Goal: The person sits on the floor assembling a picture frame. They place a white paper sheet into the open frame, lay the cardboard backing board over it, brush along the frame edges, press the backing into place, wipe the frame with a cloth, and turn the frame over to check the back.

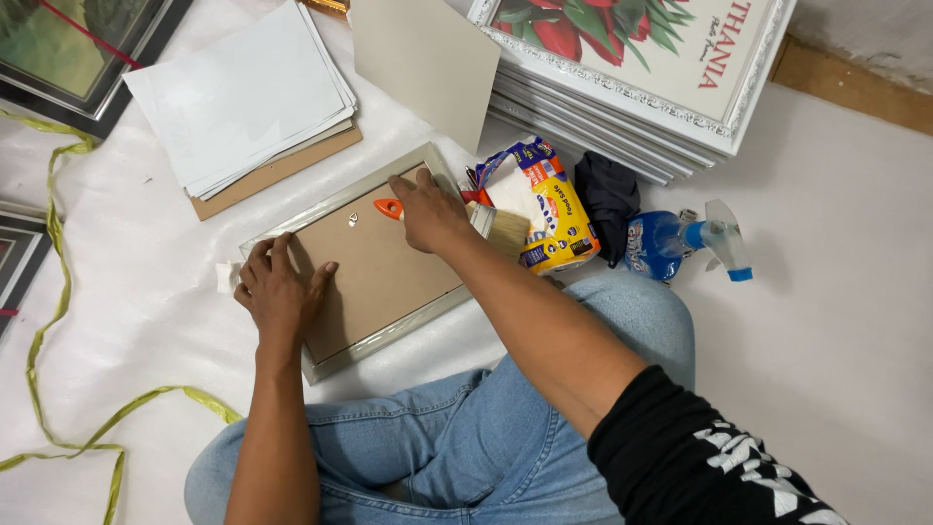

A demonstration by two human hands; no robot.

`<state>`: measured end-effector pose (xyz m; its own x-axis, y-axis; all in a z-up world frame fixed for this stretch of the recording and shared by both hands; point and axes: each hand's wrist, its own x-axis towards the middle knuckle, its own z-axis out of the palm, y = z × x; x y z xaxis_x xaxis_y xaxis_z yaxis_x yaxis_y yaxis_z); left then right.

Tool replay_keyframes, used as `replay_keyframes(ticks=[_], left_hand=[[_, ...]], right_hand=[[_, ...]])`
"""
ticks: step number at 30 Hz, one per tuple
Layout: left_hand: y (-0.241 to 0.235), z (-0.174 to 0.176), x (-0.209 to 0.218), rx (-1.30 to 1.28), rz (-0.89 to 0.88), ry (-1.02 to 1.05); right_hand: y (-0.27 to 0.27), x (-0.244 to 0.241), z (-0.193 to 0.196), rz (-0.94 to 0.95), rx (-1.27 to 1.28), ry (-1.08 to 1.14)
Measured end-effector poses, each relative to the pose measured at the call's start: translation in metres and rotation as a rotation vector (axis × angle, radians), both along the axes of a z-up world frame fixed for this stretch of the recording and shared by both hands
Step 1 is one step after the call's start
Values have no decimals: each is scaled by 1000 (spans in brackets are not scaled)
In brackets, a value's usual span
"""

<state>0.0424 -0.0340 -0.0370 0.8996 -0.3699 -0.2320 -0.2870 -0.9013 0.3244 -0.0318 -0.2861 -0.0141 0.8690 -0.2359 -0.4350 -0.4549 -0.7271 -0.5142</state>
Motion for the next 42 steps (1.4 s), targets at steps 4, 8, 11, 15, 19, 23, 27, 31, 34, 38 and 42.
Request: replay_keyframes(ticks=[4, 8, 11, 15, 19, 23, 27, 31, 34, 38, 42], left_hand=[[5, 28, -9, -82, 68, -29], [40, 61, -4, -366, 189, -73], [67, 76, -15, -432, 226, 0], [109, 3, -16, -352, 386, 86], [121, -43, 6, -165, 408, 228], [102, -46, 16, -238, 401, 234], [96, -37, 14, -266, 379, 230], [87, -11, 14, -321, 360, 286], [89, -20, 21, -324, 366, 300], [89, -16, 25, -289, 338, 345], [86, -6, 27, -263, 344, 404]], right_hand=[[-2, 8, -7, 45, -24, -14], [-10, 11, 20, -19, 23, -276], [-3, 7, 53, -58, -24, -461], [18, -7, 93, -67, -60, -369], [50, -14, 71, 45, -206, -243], [103, -36, 102, 151, 255, -212], [118, -38, 109, 12, 492, -318], [122, -38, 86, 139, 386, -323], [137, -35, 104, 227, 412, -58], [142, -4, 102, 302, 442, 25], [128, 59, 65, 228, 325, -138]])
